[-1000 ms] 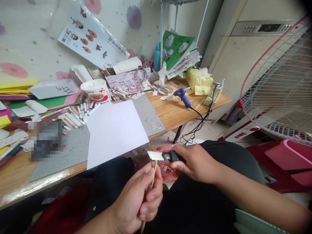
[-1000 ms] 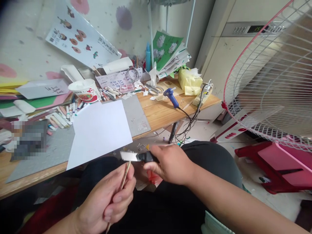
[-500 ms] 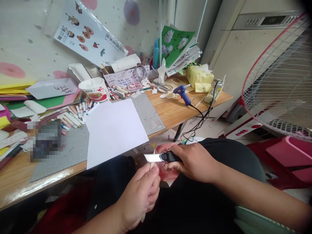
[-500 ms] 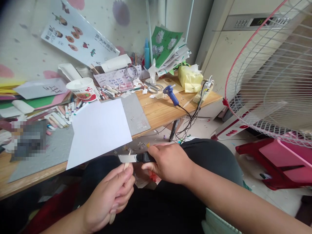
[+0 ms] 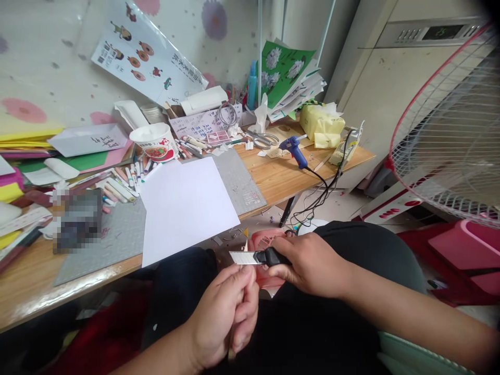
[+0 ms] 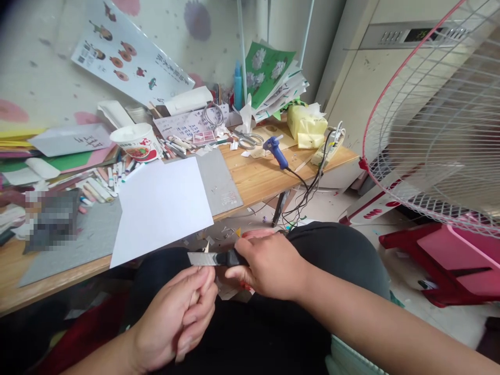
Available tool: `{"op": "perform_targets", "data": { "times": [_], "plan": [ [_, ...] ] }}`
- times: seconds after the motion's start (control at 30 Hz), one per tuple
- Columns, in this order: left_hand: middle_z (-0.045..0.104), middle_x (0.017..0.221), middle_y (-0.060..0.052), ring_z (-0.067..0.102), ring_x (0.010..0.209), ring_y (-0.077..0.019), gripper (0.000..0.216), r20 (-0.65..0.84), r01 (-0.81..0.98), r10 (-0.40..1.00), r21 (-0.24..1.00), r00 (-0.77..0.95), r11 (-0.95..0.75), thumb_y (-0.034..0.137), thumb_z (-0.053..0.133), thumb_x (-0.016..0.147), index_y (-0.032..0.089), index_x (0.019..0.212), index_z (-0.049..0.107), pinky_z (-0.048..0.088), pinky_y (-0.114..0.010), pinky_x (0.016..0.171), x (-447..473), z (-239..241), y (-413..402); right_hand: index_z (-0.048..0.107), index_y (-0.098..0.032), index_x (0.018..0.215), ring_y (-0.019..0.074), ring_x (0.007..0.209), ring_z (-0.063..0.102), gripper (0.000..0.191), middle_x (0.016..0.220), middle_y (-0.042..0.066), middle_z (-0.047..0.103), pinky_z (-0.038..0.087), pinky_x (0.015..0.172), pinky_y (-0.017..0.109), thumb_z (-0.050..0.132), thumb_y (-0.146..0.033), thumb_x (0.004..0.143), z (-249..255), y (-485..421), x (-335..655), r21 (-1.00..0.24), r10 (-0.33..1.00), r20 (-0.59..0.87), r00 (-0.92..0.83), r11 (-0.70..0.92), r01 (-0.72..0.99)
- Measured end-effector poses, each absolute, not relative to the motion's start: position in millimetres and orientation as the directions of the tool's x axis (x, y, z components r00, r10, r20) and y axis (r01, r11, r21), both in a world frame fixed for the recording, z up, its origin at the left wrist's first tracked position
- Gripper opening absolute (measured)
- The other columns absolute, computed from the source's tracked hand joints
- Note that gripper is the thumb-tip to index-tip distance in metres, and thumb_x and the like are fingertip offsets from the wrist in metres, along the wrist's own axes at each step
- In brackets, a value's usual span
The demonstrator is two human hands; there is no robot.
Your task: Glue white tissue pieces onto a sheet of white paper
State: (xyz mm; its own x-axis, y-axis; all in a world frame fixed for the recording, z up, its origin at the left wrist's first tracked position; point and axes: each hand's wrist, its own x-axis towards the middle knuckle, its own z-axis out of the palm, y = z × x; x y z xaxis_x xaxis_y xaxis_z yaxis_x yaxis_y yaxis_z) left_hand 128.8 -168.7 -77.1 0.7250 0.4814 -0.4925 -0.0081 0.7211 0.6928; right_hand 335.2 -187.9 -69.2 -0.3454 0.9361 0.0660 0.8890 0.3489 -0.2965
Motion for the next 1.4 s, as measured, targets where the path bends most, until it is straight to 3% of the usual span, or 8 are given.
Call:
{"op": "perform_targets", "data": {
  "times": [0.3,0.57,0.73,0.83,0.93,1.07,1.17,1.4],
  "plan": [
    [0.033,0.04,0.01,0.019,0.026,-0.0033,0.033,-0.424,-0.095,0.392,0.571,0.817,0.815,0.04,0.047,0.094,0.021,0.068,0.042,0.021,-0.01,0.024,123.7,-72.0,-171.1,0.058,-0.016,0.093,0.0197,0.059,0.06,0.073,0.069,0.008,0.067,0.031,0.053,0.026,0.012,-0.072,0.091,-67.1,-180.4,350.1,-0.33,0.978,0.005,-0.209,0.199,0.923],
    [0.031,0.037,0.009,0.022,0.023,-0.0048,0.037,-0.375,-0.131,0.351,0.5,0.858,0.856,0.038,0.036,0.098,0.02,0.067,0.046,0.026,-0.012,0.025,122.5,-76.4,-168.9,0.062,-0.015,0.101,0.0205,0.068,0.06,0.072,0.084,0.011,0.069,0.035,0.059,0.028,0.014,-0.068,0.093,-67.7,-187.0,337.3,-0.359,0.916,0.063,-0.395,0.39,0.848],
    [0.029,0.037,0.009,0.021,0.024,-0.0054,0.034,-0.275,-0.15,0.316,0.491,0.908,0.858,0.034,0.037,0.098,0.021,0.068,0.047,0.022,-0.011,0.025,121.6,-77.9,-169.3,0.059,-0.015,0.095,0.0197,0.06,0.06,0.078,0.072,0.009,0.067,0.032,0.054,0.027,0.01,-0.075,0.089,-68.2,-178.3,351.5,-0.36,0.981,0.005,-0.195,0.184,0.915],
    [0.033,0.043,0.01,0.016,0.029,-0.0039,0.025,-0.372,-0.131,0.341,0.488,0.863,0.863,0.042,0.046,0.094,0.023,0.079,0.051,0.019,-0.011,0.027,123.5,-76.7,-168.1,0.059,-0.015,0.095,0.0196,0.059,0.059,0.077,0.07,0.008,0.066,0.031,0.053,0.026,0.009,-0.074,0.09,-66.7,-179.2,353.0,-0.375,0.974,-0.004,-0.225,0.207,0.904],
    [0.037,0.052,0.009,0.016,0.038,-0.0035,0.03,-0.473,-0.128,0.48,0.601,0.739,0.789,0.05,0.053,0.089,0.021,0.09,0.056,0.017,-0.012,0.034,126.4,-74.3,-166.6,0.06,-0.015,0.102,0.0204,0.066,0.062,0.071,0.076,0.009,0.069,0.033,0.056,0.027,0.014,-0.069,0.093,-67.5,-183.7,346.2,-0.386,0.955,-0.002,-0.297,0.273,0.881],
    [0.042,0.061,0.004,0.026,0.049,-0.0057,0.033,-0.437,-0.122,0.693,0.791,0.573,0.6,0.042,0.056,0.089,0.015,0.07,0.05,0.024,-0.017,0.044,129.3,-75.5,-166.8,0.061,-0.015,0.103,0.0215,0.069,0.064,0.065,0.085,0.011,0.071,0.034,0.058,0.029,0.021,-0.066,0.095,-71.8,-187.7,335.7,-0.312,0.949,0.016,-0.315,0.304,0.9],
    [0.04,0.061,0.004,0.034,0.056,-0.0091,0.035,-0.425,-0.049,0.739,0.851,0.522,0.524,0.038,0.058,0.087,0.017,0.063,0.044,0.032,-0.022,0.053,128.9,-82.5,-166.9,0.061,-0.015,0.097,0.0218,0.068,0.065,0.063,0.083,0.01,0.071,0.032,0.058,0.03,0.023,-0.065,0.095,-73.8,-188.1,330.2,-0.25,0.946,0.019,-0.324,0.319,0.914],
    [0.049,0.074,0.002,0.044,0.072,-0.0133,0.033,-0.332,0.125,0.764,0.94,0.553,0.318,0.046,0.05,0.094,0.018,0.077,0.052,0.04,-0.027,0.071,122.5,-91.2,-160.2,0.061,-0.016,0.1,0.0234,0.068,0.066,0.063,0.086,0.01,0.072,0.026,0.055,0.03,0.023,-0.066,0.095,-73.4,-185.8,330.1,-0.159,0.964,-0.016,-0.266,0.26,0.952]
  ]
}}
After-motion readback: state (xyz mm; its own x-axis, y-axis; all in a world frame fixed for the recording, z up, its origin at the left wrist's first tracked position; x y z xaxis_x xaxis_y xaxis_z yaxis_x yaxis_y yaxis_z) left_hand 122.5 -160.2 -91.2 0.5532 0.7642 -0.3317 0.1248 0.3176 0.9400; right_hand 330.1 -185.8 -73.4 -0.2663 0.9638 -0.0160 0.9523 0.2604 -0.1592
